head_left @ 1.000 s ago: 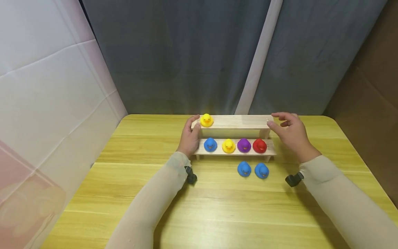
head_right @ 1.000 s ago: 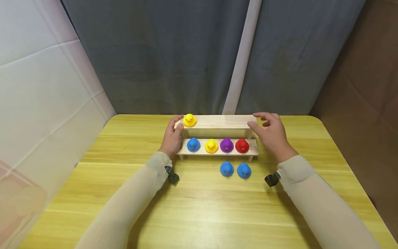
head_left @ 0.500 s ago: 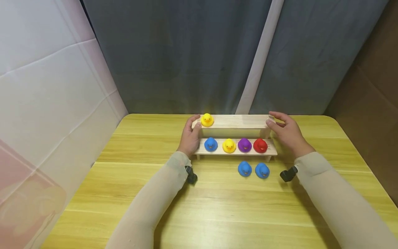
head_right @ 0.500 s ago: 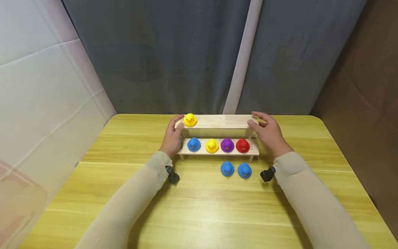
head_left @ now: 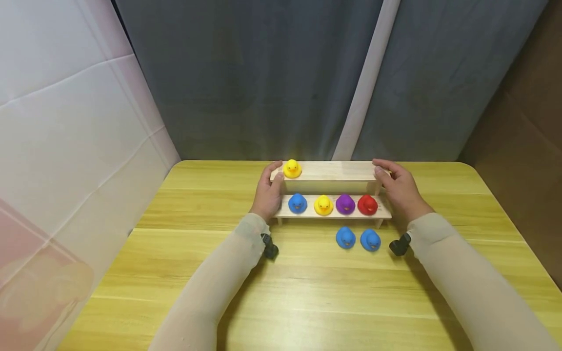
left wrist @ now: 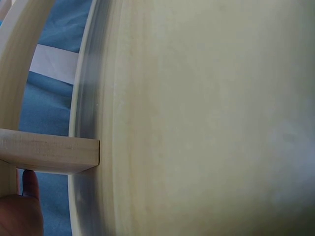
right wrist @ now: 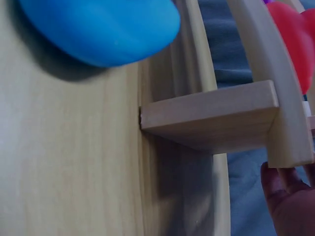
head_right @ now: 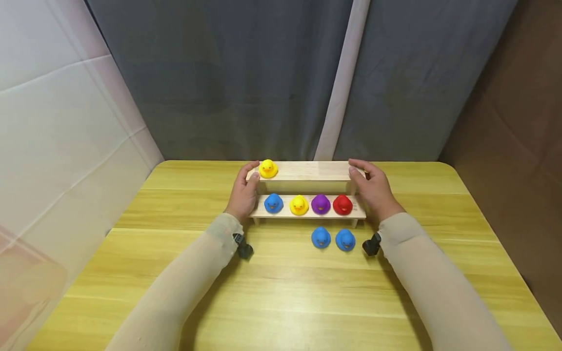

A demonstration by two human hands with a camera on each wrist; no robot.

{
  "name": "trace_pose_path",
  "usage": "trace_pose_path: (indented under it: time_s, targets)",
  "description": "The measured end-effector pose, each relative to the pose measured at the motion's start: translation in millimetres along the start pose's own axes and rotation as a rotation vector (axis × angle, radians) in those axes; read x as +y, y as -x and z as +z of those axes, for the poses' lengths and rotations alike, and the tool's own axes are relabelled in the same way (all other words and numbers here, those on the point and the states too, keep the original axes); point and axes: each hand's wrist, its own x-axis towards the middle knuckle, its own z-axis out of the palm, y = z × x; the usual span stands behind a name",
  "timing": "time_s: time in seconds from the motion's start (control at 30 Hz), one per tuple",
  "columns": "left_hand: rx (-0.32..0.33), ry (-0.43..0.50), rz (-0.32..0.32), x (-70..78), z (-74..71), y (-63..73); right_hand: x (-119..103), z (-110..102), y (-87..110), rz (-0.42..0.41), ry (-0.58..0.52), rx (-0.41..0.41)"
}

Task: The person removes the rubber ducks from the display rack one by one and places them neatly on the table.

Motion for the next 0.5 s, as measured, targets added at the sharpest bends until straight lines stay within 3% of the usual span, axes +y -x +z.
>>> trace_pose_path:
  time_s: [0.5]
  targets:
    - [-0.003,0.008,0.004,-1.0,-0.2,-1.0,6.8,4.8,-4.2,0.012,-0.008,0.003]
